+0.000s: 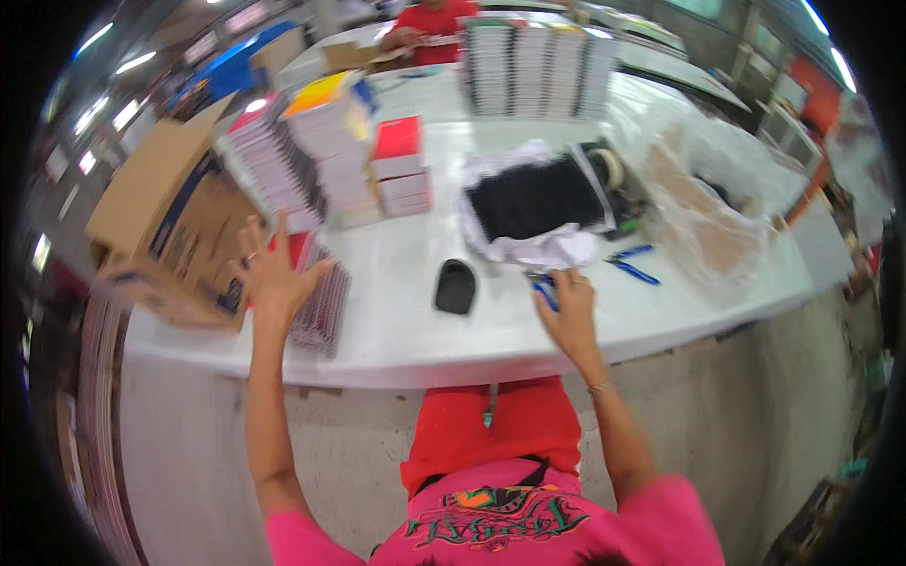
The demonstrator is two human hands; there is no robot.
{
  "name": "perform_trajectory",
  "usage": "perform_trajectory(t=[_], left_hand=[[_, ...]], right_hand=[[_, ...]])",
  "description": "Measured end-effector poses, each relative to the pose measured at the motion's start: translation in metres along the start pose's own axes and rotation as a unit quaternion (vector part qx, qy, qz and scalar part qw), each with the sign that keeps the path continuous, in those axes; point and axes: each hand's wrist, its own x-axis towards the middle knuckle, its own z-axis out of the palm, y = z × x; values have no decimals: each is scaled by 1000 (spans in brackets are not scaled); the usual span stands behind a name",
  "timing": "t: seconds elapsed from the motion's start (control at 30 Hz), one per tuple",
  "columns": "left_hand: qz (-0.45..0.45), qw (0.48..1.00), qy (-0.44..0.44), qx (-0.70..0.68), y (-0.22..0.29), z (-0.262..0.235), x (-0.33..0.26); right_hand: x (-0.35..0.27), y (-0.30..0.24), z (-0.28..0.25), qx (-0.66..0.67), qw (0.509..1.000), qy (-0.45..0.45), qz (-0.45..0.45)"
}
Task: The person inserts a spiral coil through the pre-punched holes of notebooks, rotates the coil to thread it through the entire spine, and uses a blue tool to trim and crimp the ends of the wire.
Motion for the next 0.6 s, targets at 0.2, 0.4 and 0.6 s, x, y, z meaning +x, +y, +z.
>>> perform_trajectory(t=[0.2,0.4,0.6], left_hand=[[253,933,154,-204,65,21,-46],[172,856,-52,-485,94,83,-96],[143,878,-25,-457,98,100,-101]], right_hand=[[-3,7,-2,15,1000,12,18],[-2,3,-3,14,999,21,21],[-3,3,-2,32,999,16,20]])
